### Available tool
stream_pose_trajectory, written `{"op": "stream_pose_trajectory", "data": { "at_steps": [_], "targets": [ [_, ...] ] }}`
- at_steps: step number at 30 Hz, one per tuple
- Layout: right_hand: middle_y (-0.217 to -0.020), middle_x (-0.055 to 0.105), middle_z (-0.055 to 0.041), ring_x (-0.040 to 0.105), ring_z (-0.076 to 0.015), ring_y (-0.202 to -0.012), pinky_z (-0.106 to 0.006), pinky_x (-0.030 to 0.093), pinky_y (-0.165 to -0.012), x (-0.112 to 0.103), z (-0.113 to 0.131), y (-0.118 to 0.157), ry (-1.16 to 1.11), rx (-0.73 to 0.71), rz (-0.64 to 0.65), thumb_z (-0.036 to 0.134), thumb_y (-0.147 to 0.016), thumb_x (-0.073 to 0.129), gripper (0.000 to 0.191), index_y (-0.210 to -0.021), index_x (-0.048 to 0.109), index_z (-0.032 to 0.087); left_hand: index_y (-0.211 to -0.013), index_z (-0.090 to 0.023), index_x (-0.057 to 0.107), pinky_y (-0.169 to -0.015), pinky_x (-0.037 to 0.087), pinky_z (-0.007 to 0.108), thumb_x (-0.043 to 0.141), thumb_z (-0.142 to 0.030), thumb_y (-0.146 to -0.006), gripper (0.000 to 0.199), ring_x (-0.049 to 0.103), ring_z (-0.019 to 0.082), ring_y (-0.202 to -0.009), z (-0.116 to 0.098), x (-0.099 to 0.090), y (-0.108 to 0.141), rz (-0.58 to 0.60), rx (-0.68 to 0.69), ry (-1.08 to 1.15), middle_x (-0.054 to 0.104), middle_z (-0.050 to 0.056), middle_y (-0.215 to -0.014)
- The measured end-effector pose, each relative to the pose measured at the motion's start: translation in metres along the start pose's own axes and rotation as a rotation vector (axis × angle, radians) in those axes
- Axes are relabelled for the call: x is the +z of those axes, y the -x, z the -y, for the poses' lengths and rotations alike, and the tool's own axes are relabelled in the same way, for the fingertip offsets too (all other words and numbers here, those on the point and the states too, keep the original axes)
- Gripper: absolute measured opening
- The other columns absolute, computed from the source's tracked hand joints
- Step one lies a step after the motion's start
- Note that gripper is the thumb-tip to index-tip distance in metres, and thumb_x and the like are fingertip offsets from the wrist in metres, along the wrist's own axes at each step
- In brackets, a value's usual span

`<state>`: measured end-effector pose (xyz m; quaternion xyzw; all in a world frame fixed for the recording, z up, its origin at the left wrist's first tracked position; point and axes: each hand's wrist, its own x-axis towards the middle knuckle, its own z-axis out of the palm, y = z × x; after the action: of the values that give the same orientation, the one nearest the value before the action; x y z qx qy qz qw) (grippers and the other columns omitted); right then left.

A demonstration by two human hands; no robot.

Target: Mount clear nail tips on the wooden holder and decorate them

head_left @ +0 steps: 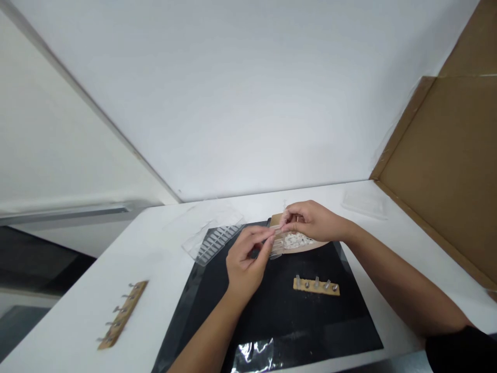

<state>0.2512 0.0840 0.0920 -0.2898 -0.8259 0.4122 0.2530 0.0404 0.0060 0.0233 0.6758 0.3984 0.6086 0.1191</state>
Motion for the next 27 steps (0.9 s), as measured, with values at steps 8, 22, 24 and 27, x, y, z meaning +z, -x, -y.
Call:
{"op": "stream_pose_trajectory", "data": {
  "at_steps": [8, 22, 24, 27],
  "targets": [
    [-0.097, 0.079, -0.0029, 0.071, -0.0173, -0.085, -0.029, 0.053, -0.076, 0.007, -0.005, -0.002, -0.086, -0.003, -0.030, 0.041, -0.095, 0.073, 0.018, -0.097, 0.076, 0.023, -0.095, -0.020, 0.076, -0.069, 0.058, 0.024, 0.078, -0.025, -0.092, 0.007, 0.071, 0.018, -0.089, 0.005, 0.001, 0.005, -0.072, -0.171, 0.131, 0.074, 0.006, -0.096],
    [-0.088, 0.080, -0.0048, 0.075, -0.0180, -0.082, -0.034, 0.061, -0.081, 0.004, -0.015, -0.004, -0.514, -0.002, 0.099, 0.043, -0.079, 0.091, 0.032, -0.089, 0.073, 0.018, -0.096, -0.020, 0.084, -0.047, 0.043, 0.020, 0.083, -0.032, -0.087, 0.015, 0.054, 0.006, -0.053, 0.021, 0.000, 0.006, 0.033, -0.403, 0.466, 0.075, 0.005, -0.091],
    [-0.086, 0.080, -0.0044, 0.075, -0.0159, -0.079, -0.032, 0.061, -0.079, 0.006, -0.021, -0.005, -0.599, -0.022, 0.155, 0.040, -0.078, 0.093, 0.032, -0.090, 0.074, 0.017, -0.097, -0.022, 0.085, -0.046, 0.042, 0.020, 0.084, -0.029, -0.087, 0.012, 0.054, 0.006, -0.055, 0.022, 0.000, 0.007, 0.067, -0.402, 0.523, 0.075, 0.006, -0.092],
    [-0.086, 0.079, -0.0039, 0.074, -0.0136, -0.077, -0.028, 0.060, -0.077, 0.011, -0.029, -0.007, -0.687, -0.023, 0.249, 0.038, -0.079, 0.093, 0.032, -0.091, 0.074, 0.016, -0.096, -0.023, 0.086, -0.046, 0.040, 0.020, 0.084, -0.025, -0.087, 0.010, 0.055, 0.008, -0.057, 0.021, -0.001, 0.007, 0.121, -0.379, 0.563, 0.074, 0.006, -0.087]
  ]
}}
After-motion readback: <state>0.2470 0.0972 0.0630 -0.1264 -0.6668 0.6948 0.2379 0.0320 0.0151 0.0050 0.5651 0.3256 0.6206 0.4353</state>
